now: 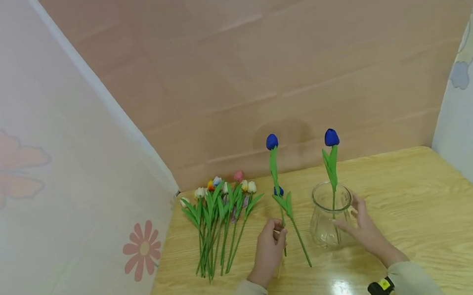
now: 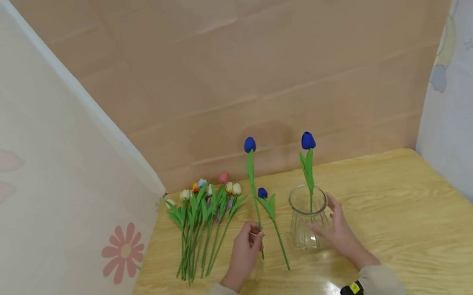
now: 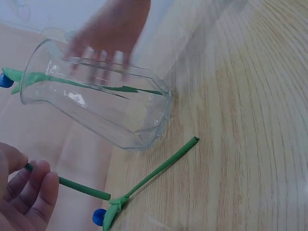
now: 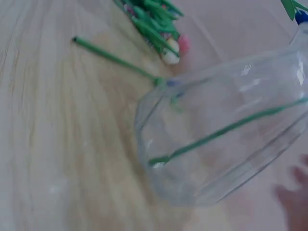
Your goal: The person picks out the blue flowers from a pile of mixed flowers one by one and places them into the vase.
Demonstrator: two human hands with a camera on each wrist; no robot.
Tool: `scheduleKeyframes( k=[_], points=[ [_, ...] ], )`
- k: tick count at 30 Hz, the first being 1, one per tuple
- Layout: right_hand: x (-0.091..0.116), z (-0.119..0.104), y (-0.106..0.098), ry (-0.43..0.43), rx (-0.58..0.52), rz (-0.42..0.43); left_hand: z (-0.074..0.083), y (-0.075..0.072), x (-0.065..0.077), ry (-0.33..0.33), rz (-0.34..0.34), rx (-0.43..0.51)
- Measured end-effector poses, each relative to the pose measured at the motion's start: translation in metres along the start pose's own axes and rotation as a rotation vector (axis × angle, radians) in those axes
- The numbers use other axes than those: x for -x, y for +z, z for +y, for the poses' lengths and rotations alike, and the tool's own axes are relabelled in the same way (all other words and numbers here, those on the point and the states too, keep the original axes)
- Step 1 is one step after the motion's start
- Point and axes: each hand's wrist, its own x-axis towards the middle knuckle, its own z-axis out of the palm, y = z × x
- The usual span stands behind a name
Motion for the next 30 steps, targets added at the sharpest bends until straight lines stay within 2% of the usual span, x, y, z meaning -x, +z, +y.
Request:
scheduleKeyframes(
  k=[2,4,5,6,8,10,13,16,18,20,23,27,30],
  points=[
    [-0.002,-0.012,-0.001,-0.198,-0.052,0.176,0.001,0.0,0.0,0.039,0.007,-0.028],
    [-0.009,-0.031,0.0,-0.412,-0.044,0.349,0.002,0.0,0.0,0.079,0.022,-0.054],
    [-0.013,-0.043,0.002,-0.498,-0.027,0.408,0.003,0.0,0.0,0.1,0.032,-0.068],
    [-0.017,-0.056,0.004,-0.566,-0.009,0.443,0.003,0.001,-0.001,0.125,0.042,-0.078],
    [-0.023,-0.082,0.009,-0.606,0.011,0.436,0.005,0.001,-0.001,0.166,0.059,-0.093],
    [-0.025,-0.105,0.015,-0.533,0.034,0.369,0.006,0.003,0.0,0.198,0.061,-0.104],
    [-0.027,-0.127,0.022,-0.337,0.064,0.198,0.009,0.006,0.001,0.231,0.051,-0.117],
    [-0.03,-0.134,0.027,-0.182,0.061,0.029,0.011,0.01,0.002,0.258,0.05,-0.152],
    [-0.032,-0.134,0.031,-0.116,0.045,-0.033,0.012,0.012,0.003,0.283,0.055,-0.179],
    [-0.033,-0.133,0.035,-0.074,0.042,-0.048,0.012,0.015,0.003,0.299,0.056,-0.199],
    [-0.032,-0.129,0.04,-0.045,0.051,-0.021,0.011,0.019,0.004,0.299,0.04,-0.211],
    [-0.03,-0.127,0.043,-0.059,0.063,0.024,0.01,0.02,0.005,0.26,-0.007,-0.206],
    [-0.028,-0.129,0.042,-0.071,0.033,0.051,0.009,0.016,0.005,0.21,-0.068,-0.184]
  ],
)
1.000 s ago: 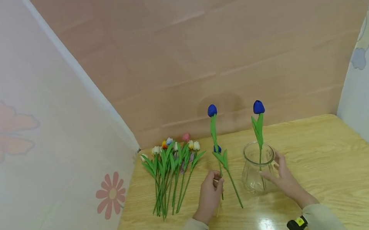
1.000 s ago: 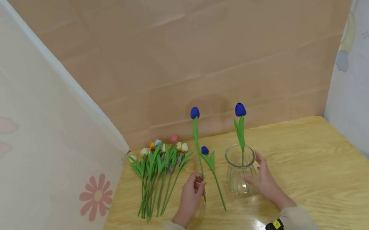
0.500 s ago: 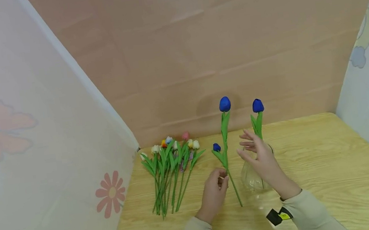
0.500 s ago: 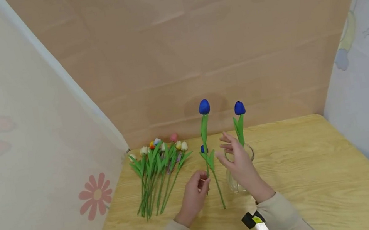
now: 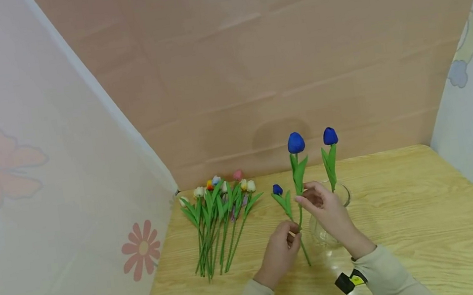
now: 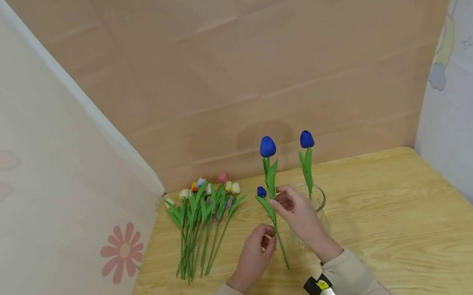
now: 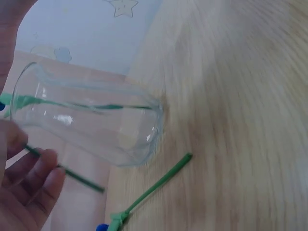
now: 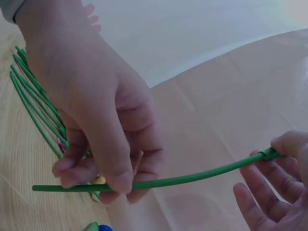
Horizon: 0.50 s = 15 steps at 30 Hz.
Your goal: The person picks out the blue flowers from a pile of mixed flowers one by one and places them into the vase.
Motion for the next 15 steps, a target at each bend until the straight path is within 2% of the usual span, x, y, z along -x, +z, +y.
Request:
scheduleKeyframes(
  k=[2,5,9,12,15],
  points=[
    [0.001,-0.001,-0.002,-0.008,-0.026,0.023,-0.004,-0.005,0.0,-0.028,-0.032,0.036],
    [0.003,-0.002,-0.008,-0.033,-0.048,0.07,-0.014,-0.013,-0.002,-0.064,-0.04,0.085],
    [0.004,-0.006,-0.019,-0.088,-0.031,0.135,-0.034,-0.018,-0.005,-0.166,-0.022,0.055],
    [0.004,-0.012,-0.032,-0.167,-0.054,0.184,-0.048,-0.018,-0.003,-0.262,-0.046,-0.008],
    [0.004,-0.024,-0.048,-0.309,-0.149,0.259,-0.054,-0.016,0.001,-0.297,-0.076,-0.043]
  ],
)
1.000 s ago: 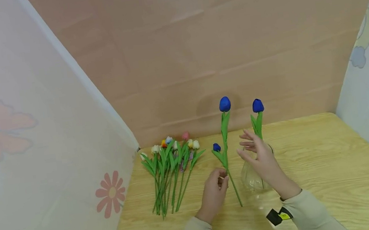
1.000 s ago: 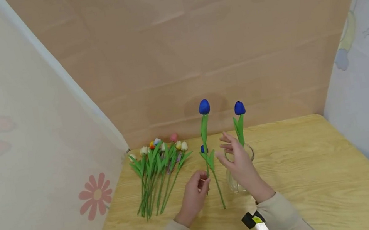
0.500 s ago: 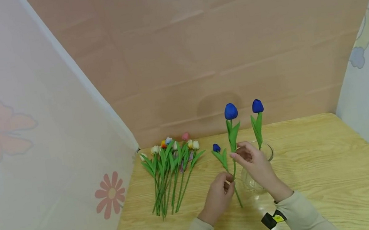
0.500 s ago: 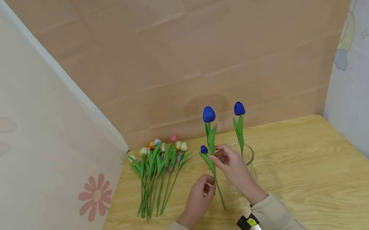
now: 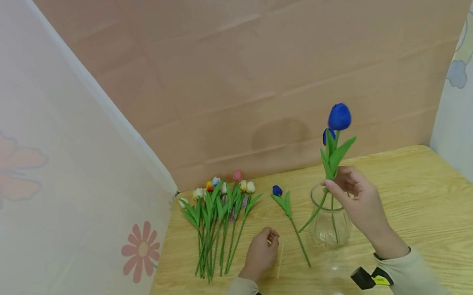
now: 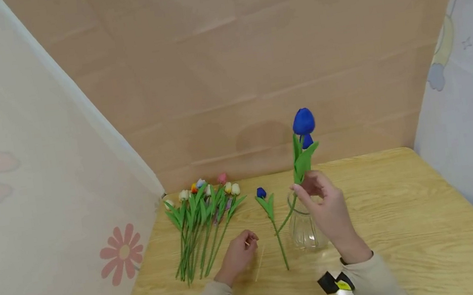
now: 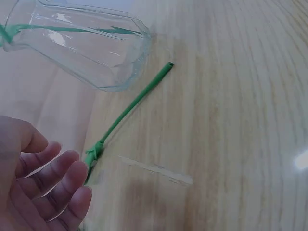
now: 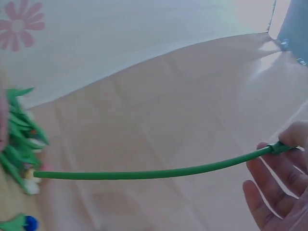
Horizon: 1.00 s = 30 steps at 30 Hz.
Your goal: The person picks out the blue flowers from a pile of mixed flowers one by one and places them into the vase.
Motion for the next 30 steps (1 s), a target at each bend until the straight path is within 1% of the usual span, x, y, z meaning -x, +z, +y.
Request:
scheduleKeyframes(
  k=[4,6,8,10,13,17,21,26,28,30],
  points=[
    [-0.014,-0.016,-0.018,-0.207,-0.231,0.161,-0.002,0.003,0.001,0.002,-0.011,-0.01],
    [-0.02,-0.021,-0.026,-0.283,-0.315,0.245,-0.002,0.004,0.0,0.003,-0.014,-0.008],
    [-0.023,-0.024,-0.032,-0.32,-0.322,0.309,-0.002,0.005,-0.001,0.005,-0.016,-0.013],
    [-0.024,-0.023,-0.035,-0.32,-0.279,0.344,-0.003,0.006,-0.001,0.003,-0.018,-0.014],
    [-0.021,-0.013,-0.036,-0.266,-0.16,0.341,-0.004,0.007,-0.001,0.004,-0.02,-0.013],
    [-0.016,0.016,-0.033,-0.199,0.008,0.281,-0.004,0.008,-0.001,0.007,-0.018,-0.014],
    [-0.011,0.046,-0.03,-0.126,0.123,0.204,-0.003,0.007,-0.001,0.009,-0.015,-0.019],
    [-0.001,0.074,-0.027,0.024,0.27,0.12,-0.001,0.006,0.001,0.006,-0.013,-0.018],
    [0.003,0.082,-0.026,0.087,0.348,0.083,-0.001,0.006,0.001,0.003,-0.012,-0.018],
    [0.006,0.087,-0.026,0.144,0.428,0.029,0.0,0.005,0.002,-0.002,-0.013,-0.014]
  ],
)
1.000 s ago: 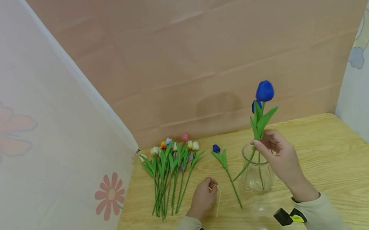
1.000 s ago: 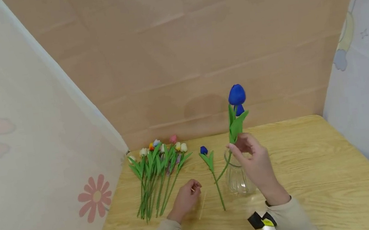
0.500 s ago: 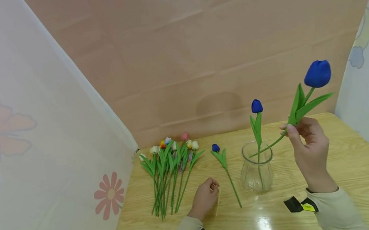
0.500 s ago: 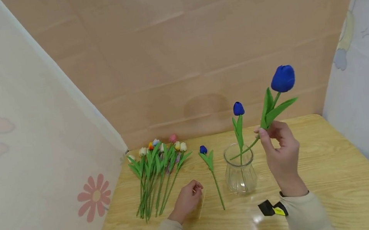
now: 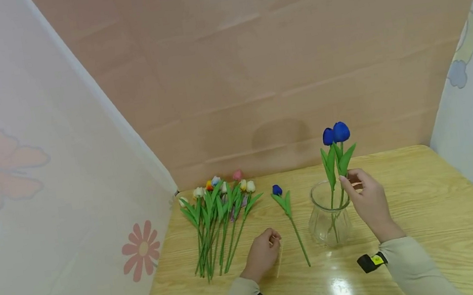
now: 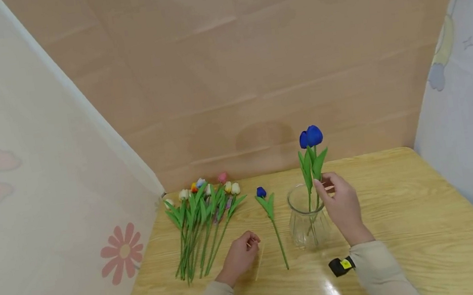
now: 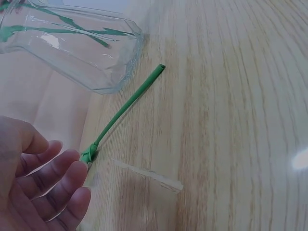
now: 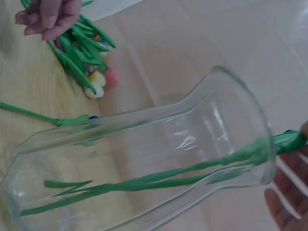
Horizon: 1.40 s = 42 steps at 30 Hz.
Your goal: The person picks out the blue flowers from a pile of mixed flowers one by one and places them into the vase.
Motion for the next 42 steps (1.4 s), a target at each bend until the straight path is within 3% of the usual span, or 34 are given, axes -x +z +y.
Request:
scheduleKeyframes(
  k=[3,6,10,14,18,25,30,33,35,38,42],
  points=[
    [0.002,0.004,-0.001,0.067,0.111,-0.122,0.001,0.0,0.0,-0.004,-0.007,0.004],
    [0.002,0.006,-0.005,0.129,0.12,-0.257,0.001,-0.001,-0.001,-0.003,-0.007,0.007],
    [0.001,0.013,-0.013,0.193,0.003,-0.401,0.002,-0.001,-0.002,0.008,0.002,0.005],
    [0.008,0.028,-0.017,0.2,-0.143,-0.572,0.001,-0.001,-0.002,0.02,0.002,0.0],
    [0.023,0.044,-0.01,0.213,-0.194,-0.694,0.001,0.0,-0.003,0.017,0.001,0.002],
    [0.044,0.063,0.02,0.235,-0.212,-0.673,0.006,0.007,-0.007,0.023,-0.011,-0.016],
    [0.049,0.065,0.026,0.255,-0.239,-0.642,0.013,0.017,-0.016,0.037,-0.028,-0.039],
    [0.05,0.068,0.026,0.278,-0.251,-0.638,0.017,0.025,-0.024,0.029,-0.028,-0.084],
    [0.051,0.071,0.028,0.291,-0.26,-0.638,0.018,0.032,-0.03,0.017,0.011,-0.154],
    [0.052,0.075,0.031,0.304,-0.278,-0.644,0.02,0.046,-0.037,-0.05,0.073,-0.275],
    [0.053,0.078,0.033,0.319,-0.29,-0.655,0.024,0.064,-0.043,-0.156,0.097,-0.396]
  ],
)
